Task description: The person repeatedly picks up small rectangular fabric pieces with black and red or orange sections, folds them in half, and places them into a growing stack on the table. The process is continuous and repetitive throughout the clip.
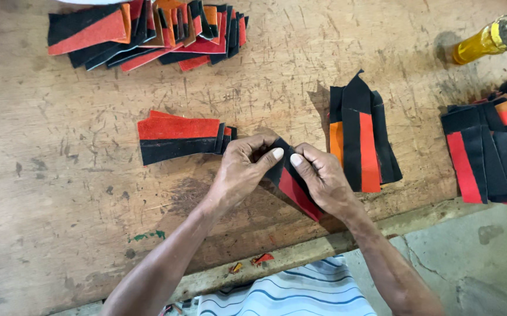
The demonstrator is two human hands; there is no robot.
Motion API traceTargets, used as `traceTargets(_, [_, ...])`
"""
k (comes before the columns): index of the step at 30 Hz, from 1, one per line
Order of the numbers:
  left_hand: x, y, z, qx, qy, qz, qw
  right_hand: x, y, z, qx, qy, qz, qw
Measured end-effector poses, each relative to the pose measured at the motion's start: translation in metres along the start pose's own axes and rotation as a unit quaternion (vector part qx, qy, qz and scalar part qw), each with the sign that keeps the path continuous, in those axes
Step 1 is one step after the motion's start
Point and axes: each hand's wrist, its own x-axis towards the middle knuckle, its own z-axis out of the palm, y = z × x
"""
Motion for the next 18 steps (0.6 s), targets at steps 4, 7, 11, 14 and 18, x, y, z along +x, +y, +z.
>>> traceTargets(4, [0.000, 0.000, -0.003, 0.043, 0.010, -0.023, 0.999, 0.000, 0.006, 0.006, 0.013, 0.013, -0.019, 1.000])
traceTargets(7, [0.002, 0.002, -0.001, 0.039, 0.008, -0.045, 0.998, 0.000, 0.008, 0.007, 0.013, 0.026, -0.021, 0.999])
traceTargets(11, [0.001, 0.007, 0.001, 0.079, 0.009, 0.010, 0.997, 0.001, 0.007, 0.009, 0.003, 0.034, 0.004, 0.999])
traceTargets(14, [-0.002, 0.011, 0.005, 0.125, 0.035, 0.058, 0.990, 0.003, 0.003, 0.012, -0.041, 0.056, -0.015, 0.997])
traceTargets(18, [-0.003, 0.013, 0.006, 0.151, 0.046, -0.001, 0.988, 0.002, -0.002, 0.012, -0.055, 0.061, -0.037, 0.996])
